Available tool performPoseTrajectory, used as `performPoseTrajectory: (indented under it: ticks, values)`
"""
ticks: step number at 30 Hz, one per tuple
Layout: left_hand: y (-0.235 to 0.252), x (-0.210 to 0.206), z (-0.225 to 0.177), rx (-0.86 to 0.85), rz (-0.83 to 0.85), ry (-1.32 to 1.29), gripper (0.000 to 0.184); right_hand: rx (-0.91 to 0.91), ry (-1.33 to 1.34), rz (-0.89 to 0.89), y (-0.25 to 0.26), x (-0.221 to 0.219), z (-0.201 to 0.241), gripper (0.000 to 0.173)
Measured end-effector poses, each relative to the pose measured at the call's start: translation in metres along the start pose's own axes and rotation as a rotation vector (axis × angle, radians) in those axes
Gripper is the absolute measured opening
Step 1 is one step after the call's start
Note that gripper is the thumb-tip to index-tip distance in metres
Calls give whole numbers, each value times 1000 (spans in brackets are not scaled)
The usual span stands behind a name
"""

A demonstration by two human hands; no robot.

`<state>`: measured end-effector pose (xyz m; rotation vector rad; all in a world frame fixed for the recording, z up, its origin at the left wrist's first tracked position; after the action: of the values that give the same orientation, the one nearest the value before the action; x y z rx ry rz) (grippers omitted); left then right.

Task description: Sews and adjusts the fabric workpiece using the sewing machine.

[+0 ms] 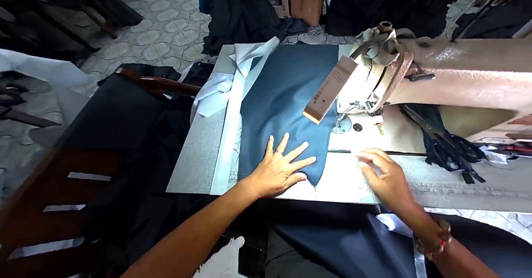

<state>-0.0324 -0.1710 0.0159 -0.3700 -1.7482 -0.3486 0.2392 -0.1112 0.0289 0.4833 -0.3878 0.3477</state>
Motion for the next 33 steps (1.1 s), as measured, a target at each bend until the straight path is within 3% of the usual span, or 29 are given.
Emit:
performPoseTrajectory:
  ticks: [2,5,6,8,10,14,16,17,20,22,24,26,28,30,33]
  values:
    - [0,4,7,134,-152,-146,47,-22,133,65,-8,-12,13,26]
    - [-7,43,16,501,-465,-559,38,-404,467,184,4,-37,28,25]
    - [-10,61,17,569,-532,-654,43,-526,588,166,13,-48,31,26]
    - [-18,92,15,598,-586,-780,52,-731,899,70,32,-72,35,32]
    - [-23,118,6,579,-619,-841,57,-824,1209,-31,50,-99,36,33]
    - [-14,144,0,511,-741,-951,47,-763,1619,-58,76,-149,46,45]
    - [-12,146,4,492,-751,-973,47,-740,1708,-57,79,-158,58,42]
    - [-12,146,8,488,-758,-970,48,-753,1651,-94,77,-158,62,37]
    - [-15,145,19,510,-821,-875,45,-928,1301,-242,65,-146,55,46]
    - [-24,135,19,538,-769,-680,54,-932,1144,-203,54,-132,47,50]
    - [-28,111,13,394,-720,-446,53,-855,984,-103,45,-111,48,58]
    - [-29,74,4,60,-569,-227,55,-740,792,25,33,-88,47,60]
    - [-33,36,-10,-113,-395,-48,48,-660,578,178,19,-63,42,69]
    - [-40,12,-22,-160,-241,21,47,-603,308,346,3,-39,32,84]
    - [-42,11,-32,-129,-100,-8,52,-388,-126,325,-18,-18,30,69]
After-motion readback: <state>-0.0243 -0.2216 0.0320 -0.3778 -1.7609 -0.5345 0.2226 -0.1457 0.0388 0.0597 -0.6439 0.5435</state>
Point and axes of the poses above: each hand's wrist, its own y-axis towards the middle knuckle, its own x-axis out of the back of the hand, z = x × y, the point moved 3 cm from there along y, towards the middle knuckle, and after that the axes turned 8 degrees about y, right-handed, at the moved point
